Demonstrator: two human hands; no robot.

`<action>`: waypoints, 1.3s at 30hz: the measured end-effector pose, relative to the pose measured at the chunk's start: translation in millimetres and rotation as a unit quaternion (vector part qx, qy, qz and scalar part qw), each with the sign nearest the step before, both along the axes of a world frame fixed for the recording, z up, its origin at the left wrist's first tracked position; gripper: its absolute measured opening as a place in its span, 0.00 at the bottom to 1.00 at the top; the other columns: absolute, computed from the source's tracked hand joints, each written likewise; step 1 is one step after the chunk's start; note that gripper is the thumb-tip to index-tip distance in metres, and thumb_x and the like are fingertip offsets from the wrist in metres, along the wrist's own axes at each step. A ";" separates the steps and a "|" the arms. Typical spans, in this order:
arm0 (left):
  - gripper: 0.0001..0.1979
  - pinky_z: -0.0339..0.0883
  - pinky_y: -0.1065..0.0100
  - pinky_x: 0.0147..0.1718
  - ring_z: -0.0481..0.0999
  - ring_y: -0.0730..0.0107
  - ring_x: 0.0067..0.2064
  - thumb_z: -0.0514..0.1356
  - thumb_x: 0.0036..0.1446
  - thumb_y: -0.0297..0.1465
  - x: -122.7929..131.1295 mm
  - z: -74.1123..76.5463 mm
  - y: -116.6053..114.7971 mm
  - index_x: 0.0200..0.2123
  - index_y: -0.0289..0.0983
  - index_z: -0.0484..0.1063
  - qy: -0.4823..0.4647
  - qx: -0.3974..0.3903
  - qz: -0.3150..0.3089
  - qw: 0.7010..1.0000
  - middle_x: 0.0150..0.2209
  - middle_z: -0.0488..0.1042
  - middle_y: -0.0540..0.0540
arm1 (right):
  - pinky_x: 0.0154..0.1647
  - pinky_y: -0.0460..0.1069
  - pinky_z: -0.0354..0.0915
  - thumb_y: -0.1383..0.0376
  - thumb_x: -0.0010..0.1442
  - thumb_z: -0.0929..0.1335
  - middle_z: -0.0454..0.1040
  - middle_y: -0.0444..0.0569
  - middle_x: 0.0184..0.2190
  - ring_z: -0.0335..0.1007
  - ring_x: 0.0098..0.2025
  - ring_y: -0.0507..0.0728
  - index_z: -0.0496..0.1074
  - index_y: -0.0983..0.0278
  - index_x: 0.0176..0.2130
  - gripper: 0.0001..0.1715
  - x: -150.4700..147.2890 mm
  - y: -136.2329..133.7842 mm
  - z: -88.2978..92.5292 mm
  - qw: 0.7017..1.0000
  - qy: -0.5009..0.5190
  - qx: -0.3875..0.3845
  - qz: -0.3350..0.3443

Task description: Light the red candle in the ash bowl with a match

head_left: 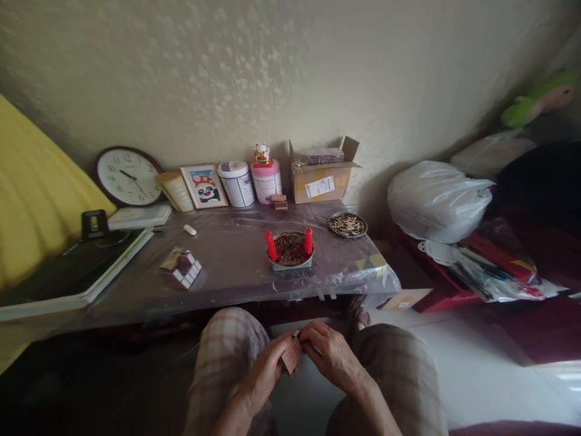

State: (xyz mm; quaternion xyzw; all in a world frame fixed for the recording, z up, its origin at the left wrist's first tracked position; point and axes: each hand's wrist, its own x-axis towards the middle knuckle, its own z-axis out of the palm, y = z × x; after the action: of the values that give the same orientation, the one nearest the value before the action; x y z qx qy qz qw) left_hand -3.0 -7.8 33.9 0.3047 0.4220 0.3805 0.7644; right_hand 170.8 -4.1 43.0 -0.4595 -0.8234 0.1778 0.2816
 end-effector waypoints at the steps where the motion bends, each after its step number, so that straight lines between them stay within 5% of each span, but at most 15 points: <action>1: 0.15 0.58 0.67 0.27 0.66 0.69 0.28 0.61 0.54 0.42 -0.2 1.4 0.7 0.37 0.37 0.78 -0.002 0.007 -0.004 1.000 0.28 0.72 0.48 | 0.39 0.46 0.66 0.72 0.63 0.65 0.73 0.47 0.35 0.70 0.38 0.54 0.69 0.62 0.37 0.05 0.5 0.6 3.3 1.000 -0.005 -0.001 0.005; 14: 0.19 0.57 0.68 0.25 0.67 0.71 0.27 0.59 0.56 0.39 8.4 24.2 8.0 0.48 0.37 0.75 -0.070 0.025 0.024 0.997 0.32 0.75 0.46 | 0.38 0.45 0.64 0.75 0.58 0.66 0.71 0.47 0.35 0.69 0.37 0.53 0.69 0.64 0.34 0.07 9.1 10.4 66.7 0.998 -0.038 -0.028 0.034; 29: 0.19 0.56 0.69 0.23 0.69 0.72 0.24 0.53 0.60 0.34 5.2 40.6 6.4 0.53 0.33 0.69 -0.155 -0.046 0.042 0.986 0.34 0.79 0.39 | 0.38 0.46 0.66 0.73 0.61 0.63 0.72 0.46 0.36 0.71 0.37 0.52 0.72 0.62 0.37 0.09 17.8 8.0 81.1 0.999 0.040 -0.012 0.002; 39: 0.17 0.56 0.68 0.22 0.69 0.71 0.24 0.57 0.57 0.37 14.1 22.0 2.2 0.46 0.34 0.75 -0.156 -0.034 0.042 0.986 0.28 0.75 0.47 | 0.38 0.46 0.66 0.74 0.61 0.63 0.71 0.48 0.35 0.69 0.37 0.53 0.71 0.63 0.37 0.09 5.2 4.2 77.2 0.999 -0.014 0.016 0.040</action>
State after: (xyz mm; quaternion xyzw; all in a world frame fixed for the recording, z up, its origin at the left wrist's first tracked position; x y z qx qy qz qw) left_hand 11.1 -5.6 55.9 0.1977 0.3230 0.4407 0.8138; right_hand 176.0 0.0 120.2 -0.4244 -0.8475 0.1692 0.2702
